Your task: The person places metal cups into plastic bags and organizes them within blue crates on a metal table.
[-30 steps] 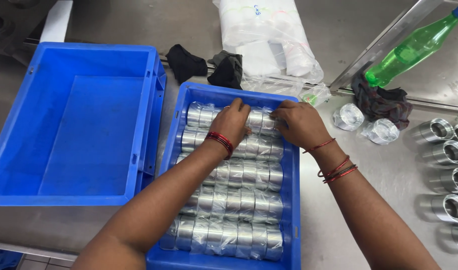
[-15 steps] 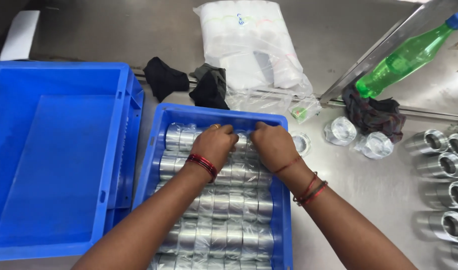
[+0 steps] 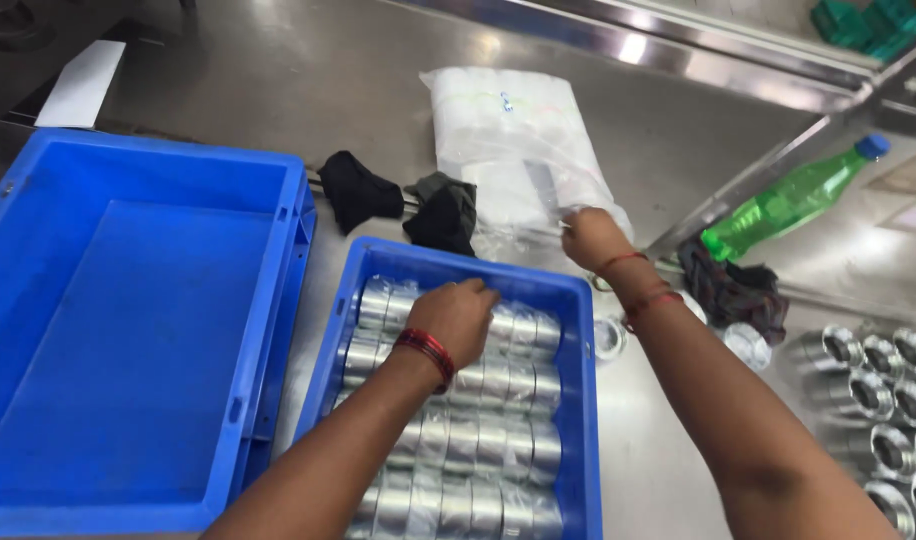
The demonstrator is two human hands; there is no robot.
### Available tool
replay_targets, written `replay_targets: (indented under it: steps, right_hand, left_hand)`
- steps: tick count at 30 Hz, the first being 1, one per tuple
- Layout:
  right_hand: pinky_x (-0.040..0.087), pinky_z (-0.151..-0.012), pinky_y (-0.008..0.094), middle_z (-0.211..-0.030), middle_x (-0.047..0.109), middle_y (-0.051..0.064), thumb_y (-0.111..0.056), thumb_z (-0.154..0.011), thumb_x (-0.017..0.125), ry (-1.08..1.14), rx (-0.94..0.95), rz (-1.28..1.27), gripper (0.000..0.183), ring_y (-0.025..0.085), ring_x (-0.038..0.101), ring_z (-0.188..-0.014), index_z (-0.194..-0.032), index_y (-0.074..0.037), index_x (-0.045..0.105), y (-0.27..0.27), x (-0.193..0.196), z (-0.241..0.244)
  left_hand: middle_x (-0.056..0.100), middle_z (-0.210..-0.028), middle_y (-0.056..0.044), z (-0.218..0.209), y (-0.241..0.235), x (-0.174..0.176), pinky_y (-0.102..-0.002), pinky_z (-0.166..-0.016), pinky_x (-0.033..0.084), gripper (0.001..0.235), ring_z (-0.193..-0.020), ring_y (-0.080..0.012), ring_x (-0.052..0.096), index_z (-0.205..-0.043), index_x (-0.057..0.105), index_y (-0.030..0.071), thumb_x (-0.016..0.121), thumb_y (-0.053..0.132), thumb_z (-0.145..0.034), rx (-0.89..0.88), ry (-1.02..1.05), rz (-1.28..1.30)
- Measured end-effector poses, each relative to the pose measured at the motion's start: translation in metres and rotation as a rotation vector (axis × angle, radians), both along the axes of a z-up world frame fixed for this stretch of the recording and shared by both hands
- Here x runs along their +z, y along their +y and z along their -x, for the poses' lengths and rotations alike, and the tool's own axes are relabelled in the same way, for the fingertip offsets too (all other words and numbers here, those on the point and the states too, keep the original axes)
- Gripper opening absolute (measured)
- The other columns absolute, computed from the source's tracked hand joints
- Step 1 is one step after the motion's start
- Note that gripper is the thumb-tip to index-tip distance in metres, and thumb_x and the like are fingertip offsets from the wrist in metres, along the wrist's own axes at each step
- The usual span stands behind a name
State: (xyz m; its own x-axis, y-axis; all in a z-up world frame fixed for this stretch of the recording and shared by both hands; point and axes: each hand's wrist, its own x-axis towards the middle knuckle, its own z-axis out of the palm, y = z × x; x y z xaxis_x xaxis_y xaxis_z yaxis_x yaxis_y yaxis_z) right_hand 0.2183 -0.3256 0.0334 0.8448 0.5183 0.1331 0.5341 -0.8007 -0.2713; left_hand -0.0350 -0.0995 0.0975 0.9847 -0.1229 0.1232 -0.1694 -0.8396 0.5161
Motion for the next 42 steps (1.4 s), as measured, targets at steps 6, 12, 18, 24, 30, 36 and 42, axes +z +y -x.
replay_targets:
  steps: [6,12,18,24,30,36,42]
  right_hand:
    - [0.037,-0.111,0.043,-0.155,0.043,0.009,-0.041,-0.072,0.086,-0.091,0.310,0.420,0.089,0.033,0.044,-0.136,-0.151,-0.023,0.048,0.067,0.037,-0.038]
    - [0.040,-0.120,0.037,-0.150,0.054,0.006,-0.027,-0.062,0.092,0.018,0.511,0.479,0.089,0.029,0.052,-0.137,-0.143,-0.020,0.056,0.091,0.038,-0.065]
    - [0.037,-0.112,0.046,-0.146,0.053,0.019,-0.040,-0.080,0.084,-0.074,0.665,0.498,0.079,0.040,0.048,-0.134,-0.144,-0.010,0.051,0.092,0.023,-0.071]
    - [0.044,-0.110,0.044,-0.136,0.062,0.016,-0.035,-0.085,0.076,-0.006,0.502,0.484,0.068,0.036,0.058,-0.128,-0.143,-0.011,0.051,0.122,0.027,-0.028]
    - [0.049,-0.112,0.042,-0.143,0.064,0.010,-0.021,-0.093,0.063,0.066,0.355,0.679,0.050,0.031,0.060,-0.134,-0.143,-0.020,0.062,0.120,-0.023,-0.079]
    - [0.030,-0.119,0.042,-0.161,0.040,0.007,-0.035,-0.077,0.069,-0.058,0.498,0.548,0.076,0.032,0.037,-0.147,-0.149,-0.022,0.051,0.099,-0.037,-0.096]
    - [0.030,-0.125,0.043,-0.161,0.046,0.013,-0.056,-0.104,0.039,0.216,0.034,0.158,0.067,0.034,0.042,-0.150,-0.155,-0.015,0.048,0.100,-0.026,-0.085]
  left_hand:
    - [0.069,-0.115,-0.008,-0.007,0.019,0.009,-0.046,-0.091,0.053,0.026,-0.106,-0.0327,0.066,-0.113,0.072,0.011,0.070,0.019,-0.088,-0.059,0.049,0.086]
    - [0.066,-0.124,-0.007,-0.004,0.030,0.020,-0.045,-0.093,0.053,0.036,-0.109,-0.0308,0.066,-0.123,0.069,0.012,0.072,0.020,-0.088,-0.044,0.093,0.114]
    - [0.066,-0.123,-0.005,-0.001,0.028,0.019,-0.042,-0.095,0.053,0.037,-0.111,-0.0280,0.066,-0.123,0.068,0.013,0.072,0.019,-0.087,-0.035,0.160,0.095]
    - [0.066,-0.122,-0.006,-0.003,0.031,0.017,-0.042,-0.095,0.053,0.037,-0.111,-0.0279,0.066,-0.124,0.068,0.014,0.072,0.020,-0.088,-0.035,0.160,0.086]
    - [0.067,-0.121,-0.006,-0.005,0.033,0.011,-0.043,-0.095,0.052,0.036,-0.111,-0.0281,0.066,-0.123,0.070,0.013,0.072,0.020,-0.088,-0.039,0.124,0.092]
    - [0.067,-0.120,-0.006,-0.005,0.034,0.012,-0.043,-0.095,0.052,0.037,-0.111,-0.0282,0.066,-0.123,0.069,0.013,0.073,0.021,-0.088,-0.044,0.147,0.104]
    - [0.068,-0.119,-0.005,-0.006,0.034,0.011,-0.043,-0.095,0.052,0.037,-0.111,-0.0272,0.066,-0.124,0.069,0.015,0.073,0.023,-0.088,-0.033,0.164,0.115]
